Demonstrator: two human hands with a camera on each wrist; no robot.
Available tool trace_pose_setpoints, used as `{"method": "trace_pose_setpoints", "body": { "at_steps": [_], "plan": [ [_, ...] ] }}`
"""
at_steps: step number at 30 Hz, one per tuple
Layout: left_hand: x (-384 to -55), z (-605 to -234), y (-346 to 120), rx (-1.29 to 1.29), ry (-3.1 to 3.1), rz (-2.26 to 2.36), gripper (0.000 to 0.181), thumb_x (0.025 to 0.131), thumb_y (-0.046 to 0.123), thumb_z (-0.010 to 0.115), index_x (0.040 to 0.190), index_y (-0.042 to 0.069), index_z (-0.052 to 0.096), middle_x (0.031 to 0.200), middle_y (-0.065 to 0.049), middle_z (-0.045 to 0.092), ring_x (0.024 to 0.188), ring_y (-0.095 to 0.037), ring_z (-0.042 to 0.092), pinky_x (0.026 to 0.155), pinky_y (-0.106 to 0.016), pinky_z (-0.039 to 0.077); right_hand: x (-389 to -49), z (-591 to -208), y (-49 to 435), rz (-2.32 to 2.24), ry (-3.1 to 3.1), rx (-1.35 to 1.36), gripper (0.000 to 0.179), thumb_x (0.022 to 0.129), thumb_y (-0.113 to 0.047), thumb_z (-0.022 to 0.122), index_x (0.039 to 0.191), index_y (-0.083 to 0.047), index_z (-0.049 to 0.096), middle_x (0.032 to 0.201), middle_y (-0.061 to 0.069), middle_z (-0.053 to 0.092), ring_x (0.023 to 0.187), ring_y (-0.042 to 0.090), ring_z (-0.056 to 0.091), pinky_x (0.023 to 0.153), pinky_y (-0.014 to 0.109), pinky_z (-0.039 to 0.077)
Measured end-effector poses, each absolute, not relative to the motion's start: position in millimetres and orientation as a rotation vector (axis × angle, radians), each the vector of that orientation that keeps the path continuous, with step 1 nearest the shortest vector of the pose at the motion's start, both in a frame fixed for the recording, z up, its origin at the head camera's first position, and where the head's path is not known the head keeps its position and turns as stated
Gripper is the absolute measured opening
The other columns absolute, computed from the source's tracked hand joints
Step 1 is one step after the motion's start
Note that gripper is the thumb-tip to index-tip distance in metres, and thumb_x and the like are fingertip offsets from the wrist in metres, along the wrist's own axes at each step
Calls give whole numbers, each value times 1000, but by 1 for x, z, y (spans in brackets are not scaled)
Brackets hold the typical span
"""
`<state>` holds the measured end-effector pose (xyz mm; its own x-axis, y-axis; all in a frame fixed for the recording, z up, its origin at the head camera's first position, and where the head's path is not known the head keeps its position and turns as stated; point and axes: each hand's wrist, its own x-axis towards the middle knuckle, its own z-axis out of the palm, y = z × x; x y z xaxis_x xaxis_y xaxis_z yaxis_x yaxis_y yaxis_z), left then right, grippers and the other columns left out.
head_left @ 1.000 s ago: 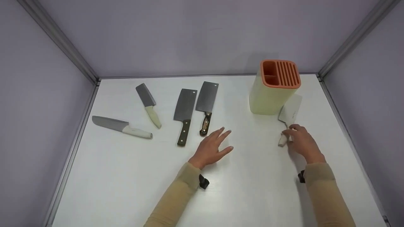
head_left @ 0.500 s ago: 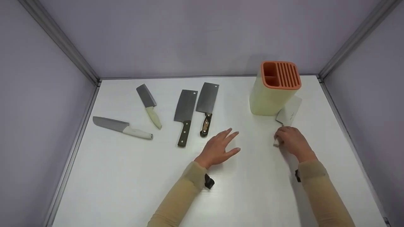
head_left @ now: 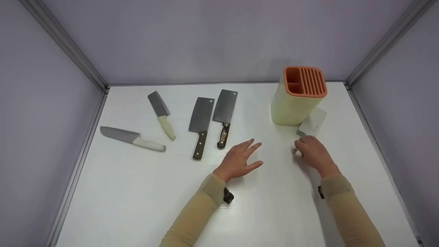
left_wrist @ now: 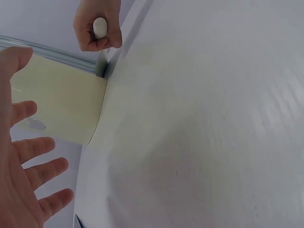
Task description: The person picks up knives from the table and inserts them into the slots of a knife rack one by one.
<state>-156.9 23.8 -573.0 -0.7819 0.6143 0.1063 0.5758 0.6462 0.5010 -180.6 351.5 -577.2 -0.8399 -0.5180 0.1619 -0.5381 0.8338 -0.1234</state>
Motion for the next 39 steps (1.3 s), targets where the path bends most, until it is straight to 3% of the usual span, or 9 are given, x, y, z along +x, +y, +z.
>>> {"method": "trace_pose_setpoints", "body": {
  "at_steps": [3,7,13,18,25,30,34,39],
  "plan": [
    [-156,-572,24,999,2768,826,67,97,62,45,154,27,34,157,-6,33,141,-22,34,113,-43,29,-183,-578,346,298,-2858,833,25,81,-6,80,69,-8,58,70,3,51,70,27,52,73,45,46],
    [-157,-572,24,989,2758,839,67,97,61,45,154,27,35,157,-6,33,141,-22,34,113,-43,29,-184,-578,339,297,-2786,862,31,85,-15,79,64,-9,55,63,1,50,62,25,51,73,46,48],
    [-159,-571,24,1020,2769,810,67,97,62,45,153,27,36,156,-7,33,140,-22,35,112,-44,31,-184,-570,334,263,-2704,872,27,84,-9,77,68,-6,56,64,5,56,64,28,59,75,49,49],
    [-161,-569,24,1044,2785,811,66,97,61,46,152,24,38,155,-9,35,139,-22,37,110,-45,33,-180,-549,328,398,-2767,739,28,90,-11,72,68,-8,55,61,1,51,58,22,48,75,47,48],
    [-161,-566,22,1040,2775,820,67,97,62,44,153,25,37,155,-9,35,139,-22,37,110,-45,32,-164,-507,317,651,-2711,545,32,92,-9,69,65,-9,51,59,-1,45,56,19,40,56,37,37],
    [-161,-563,20,1002,2780,797,68,97,64,43,153,27,35,156,-6,34,139,-22,36,111,-45,32,-157,-481,310,860,-2576,510,31,91,-3,69,65,-7,53,58,-3,43,54,14,38,52,28,33],
    [-163,-558,20,968,2829,758,68,97,64,41,154,27,35,156,-5,33,139,-23,37,111,-44,32,-155,-459,307,1123,-2418,401,33,93,-2,65,62,-1,53,56,-1,45,50,11,38,50,23,32],
    [-165,-547,20,894,2871,784,67,97,63,42,154,27,34,157,-5,33,140,-22,35,110,-45,32,-154,-431,307,1653,-2205,181,39,97,-8,61,66,13,48,57,5,50,55,16,47,55,25,42]
  ]
}}
